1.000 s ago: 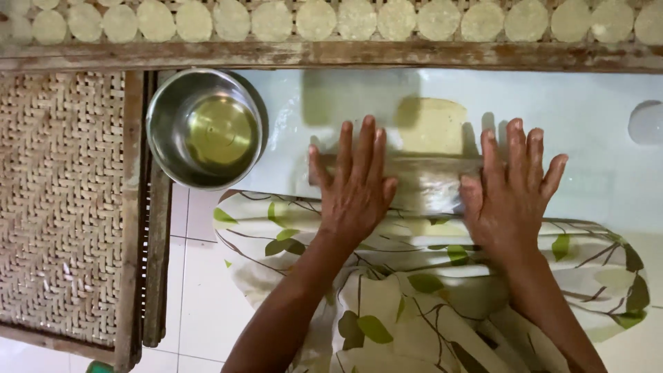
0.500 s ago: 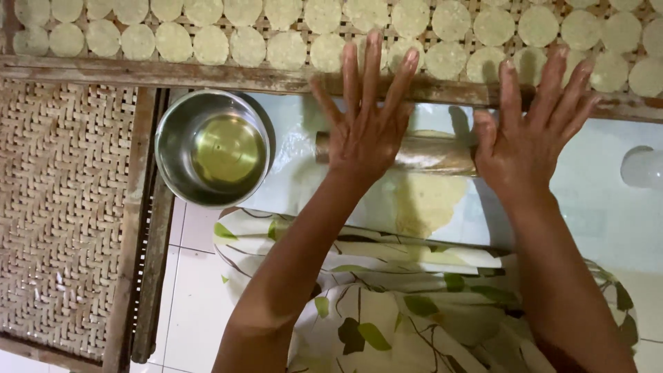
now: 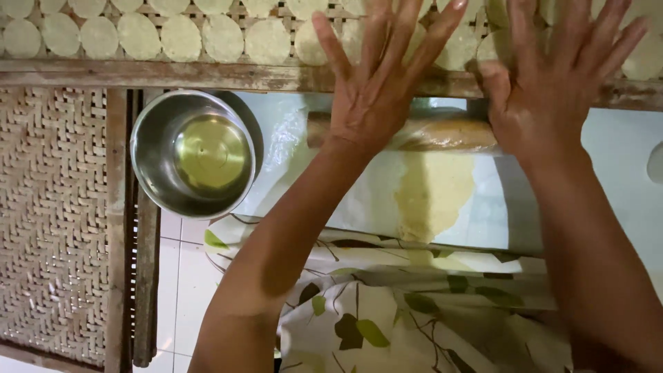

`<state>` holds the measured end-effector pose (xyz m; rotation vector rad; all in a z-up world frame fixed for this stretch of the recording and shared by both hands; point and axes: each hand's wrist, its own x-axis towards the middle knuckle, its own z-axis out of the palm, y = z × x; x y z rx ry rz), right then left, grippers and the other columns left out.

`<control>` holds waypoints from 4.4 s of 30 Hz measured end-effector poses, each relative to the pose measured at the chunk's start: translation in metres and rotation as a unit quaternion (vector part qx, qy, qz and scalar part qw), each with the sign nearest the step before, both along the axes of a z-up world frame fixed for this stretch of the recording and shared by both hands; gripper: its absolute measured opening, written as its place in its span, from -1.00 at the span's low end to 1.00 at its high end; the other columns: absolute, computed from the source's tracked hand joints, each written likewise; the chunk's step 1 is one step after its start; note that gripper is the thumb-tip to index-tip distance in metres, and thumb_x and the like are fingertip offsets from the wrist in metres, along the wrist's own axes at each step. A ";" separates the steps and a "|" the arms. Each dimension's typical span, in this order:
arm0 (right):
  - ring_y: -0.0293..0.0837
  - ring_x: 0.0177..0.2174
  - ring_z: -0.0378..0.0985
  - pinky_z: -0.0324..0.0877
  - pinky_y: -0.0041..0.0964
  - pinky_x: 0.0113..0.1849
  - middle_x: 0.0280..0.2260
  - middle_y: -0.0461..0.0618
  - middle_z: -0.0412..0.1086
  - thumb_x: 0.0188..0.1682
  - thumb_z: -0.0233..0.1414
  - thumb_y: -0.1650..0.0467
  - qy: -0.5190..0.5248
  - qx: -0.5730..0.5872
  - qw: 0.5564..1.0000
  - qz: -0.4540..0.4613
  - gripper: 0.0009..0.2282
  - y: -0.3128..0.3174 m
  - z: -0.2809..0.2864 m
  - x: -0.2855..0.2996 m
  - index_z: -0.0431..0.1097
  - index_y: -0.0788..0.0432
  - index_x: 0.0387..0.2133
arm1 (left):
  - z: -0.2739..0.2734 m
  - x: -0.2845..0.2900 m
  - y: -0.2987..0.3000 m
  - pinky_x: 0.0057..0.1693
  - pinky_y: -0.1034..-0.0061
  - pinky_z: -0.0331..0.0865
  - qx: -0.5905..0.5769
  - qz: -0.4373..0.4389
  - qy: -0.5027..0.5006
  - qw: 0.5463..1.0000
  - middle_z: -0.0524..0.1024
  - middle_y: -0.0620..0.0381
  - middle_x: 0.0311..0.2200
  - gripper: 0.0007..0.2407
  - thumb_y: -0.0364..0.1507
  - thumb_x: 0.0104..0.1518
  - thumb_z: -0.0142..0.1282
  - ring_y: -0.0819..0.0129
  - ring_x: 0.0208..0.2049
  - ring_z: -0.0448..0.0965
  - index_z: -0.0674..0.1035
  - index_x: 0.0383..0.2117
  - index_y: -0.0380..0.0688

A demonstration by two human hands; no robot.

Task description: Rolling out dough and cutting it into small circular discs using a cutter.

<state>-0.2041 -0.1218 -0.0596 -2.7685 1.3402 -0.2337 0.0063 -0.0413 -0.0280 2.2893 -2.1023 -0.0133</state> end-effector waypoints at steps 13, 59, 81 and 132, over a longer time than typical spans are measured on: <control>0.29 0.41 -0.46 -0.35 0.49 0.39 0.45 0.16 -0.41 0.31 -0.37 -0.03 -0.031 -0.035 0.999 -0.008 -0.42 0.070 -0.013 -0.025 -0.05 -0.13 0.55 | 0.014 -0.010 0.051 0.23 -0.49 -0.65 0.129 0.018 0.132 0.983 -0.27 0.01 0.49 -0.35 -0.78 0.44 -0.18 -0.10 0.47 -0.38 -0.07 0.48 0.32; 0.06 0.42 -0.01 0.13 0.22 0.29 0.46 0.02 -0.05 0.23 -0.25 0.18 0.009 0.027 0.996 0.088 -0.55 0.122 0.001 -0.029 0.25 -0.04 0.35 | -0.015 0.000 0.138 -0.05 0.34 0.18 -0.073 -0.027 0.090 0.993 0.40 -0.02 0.03 -0.86 -0.32 0.13 0.05 0.19 -0.07 0.39 0.47 -0.31 -0.07; 0.28 0.34 -0.73 -0.74 0.54 0.25 0.43 0.04 -0.61 0.34 -0.46 -0.04 0.034 0.031 0.999 0.028 -0.41 0.029 -0.015 0.000 -0.10 -0.33 0.64 | -0.035 0.028 0.053 0.31 -0.71 -0.38 -0.027 0.029 -0.039 0.998 -0.27 -0.15 0.39 -0.19 -0.83 0.22 0.00 -0.28 0.39 -0.35 0.10 0.48 0.46; 0.13 -0.03 0.52 0.37 0.10 -0.10 -0.01 0.05 0.40 -0.01 -0.01 0.07 0.024 0.069 0.995 0.075 -0.43 0.186 0.017 -0.071 0.25 -0.07 0.29 | -0.081 0.006 0.139 -0.07 0.28 0.32 -0.254 -0.158 0.050 0.953 0.47 0.13 -0.32 -0.76 -0.12 0.25 -0.04 0.13 -0.17 0.52 0.48 -0.39 0.05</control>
